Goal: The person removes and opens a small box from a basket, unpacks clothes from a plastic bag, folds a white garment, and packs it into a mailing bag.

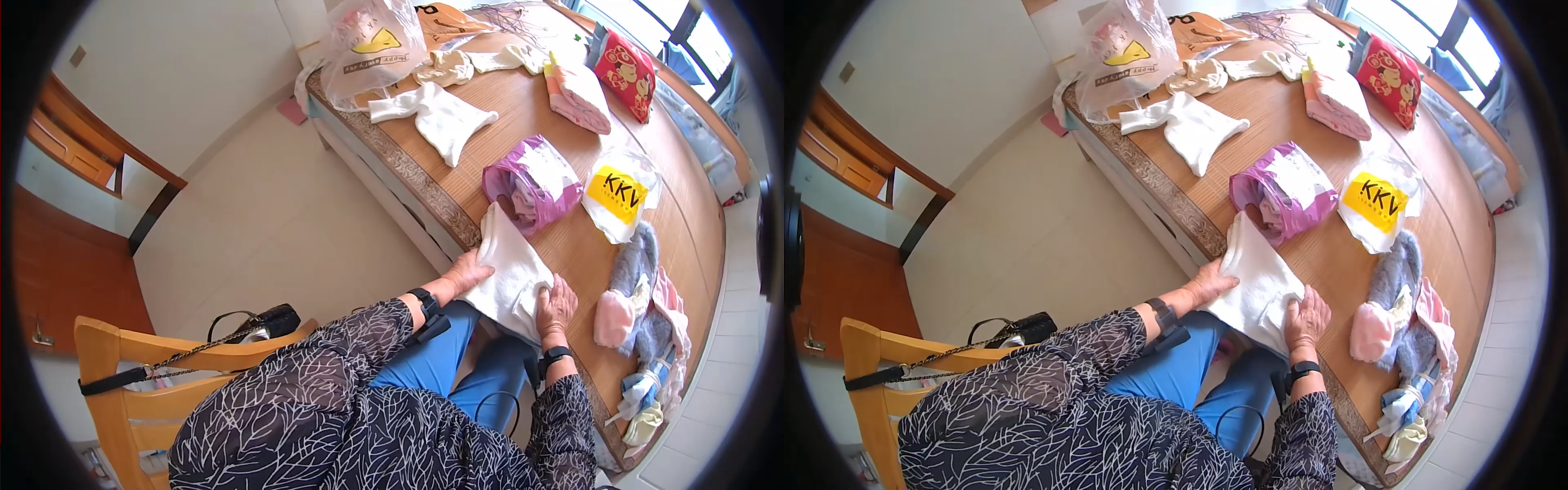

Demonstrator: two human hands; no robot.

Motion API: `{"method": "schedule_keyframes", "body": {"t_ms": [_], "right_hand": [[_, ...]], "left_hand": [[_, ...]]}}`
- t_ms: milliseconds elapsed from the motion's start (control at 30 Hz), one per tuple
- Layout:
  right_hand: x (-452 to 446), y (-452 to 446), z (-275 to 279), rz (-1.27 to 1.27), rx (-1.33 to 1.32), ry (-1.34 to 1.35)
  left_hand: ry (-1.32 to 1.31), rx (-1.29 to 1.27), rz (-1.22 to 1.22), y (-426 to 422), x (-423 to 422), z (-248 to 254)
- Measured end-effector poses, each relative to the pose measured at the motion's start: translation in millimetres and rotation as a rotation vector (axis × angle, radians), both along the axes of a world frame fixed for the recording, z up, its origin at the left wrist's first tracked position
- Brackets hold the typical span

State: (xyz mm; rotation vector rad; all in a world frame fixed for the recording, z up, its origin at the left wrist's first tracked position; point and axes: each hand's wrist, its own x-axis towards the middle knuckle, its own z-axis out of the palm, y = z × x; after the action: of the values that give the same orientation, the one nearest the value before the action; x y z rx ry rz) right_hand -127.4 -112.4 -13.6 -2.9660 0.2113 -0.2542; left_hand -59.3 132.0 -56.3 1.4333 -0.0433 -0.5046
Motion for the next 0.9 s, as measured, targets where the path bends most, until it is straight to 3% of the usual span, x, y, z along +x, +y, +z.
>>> {"method": "schedule_keyframes", "body": {"t_ms": [33,167,267,433,533,600,667,767,867,900], "right_hand": [[3.2,-1.0,1.9,0.011,0.009,-0.005],[18.7,-1.6,46.9,0.004,0.103,0.337],[33.0,-3.0,68.5,-0.046,0.227,0.522],[34.7,-29.2,70.9,0.099,0.299,0.482],[28.5,-59.5,93.8,0.028,0.280,0.556],[20.5,-77.9,100.7,-0.040,0.235,0.446],[15.1,-87.2,103.4,-0.172,0.170,0.400],[1.4,-93.0,68.3,-0.104,-0.093,0.023],[-21.7,-71.0,51.0,-0.050,-0.078,-0.051],[-28.9,-70.2,33.6,-0.001,-0.077,-0.145]], "left_hand": [[0.012,-0.083,0.001,2.7,2.8,-3.5],[0.053,0.017,0.094,14.6,23.2,25.3],[0.094,0.172,-0.036,13.5,37.0,37.3],[-0.137,0.180,-0.070,-8.3,28.3,26.6],[-0.213,0.109,-0.186,-28.7,19.0,49.9],[-0.253,0.106,-0.250,-47.5,19.5,65.4],[-0.246,0.055,-0.191,-67.8,24.2,50.0],[-0.210,0.165,-0.133,-68.0,30.8,41.7],[-0.158,0.260,-0.156,-25.9,19.9,13.5],[-0.034,0.089,-0.158,-14.6,11.8,-3.5]]}}
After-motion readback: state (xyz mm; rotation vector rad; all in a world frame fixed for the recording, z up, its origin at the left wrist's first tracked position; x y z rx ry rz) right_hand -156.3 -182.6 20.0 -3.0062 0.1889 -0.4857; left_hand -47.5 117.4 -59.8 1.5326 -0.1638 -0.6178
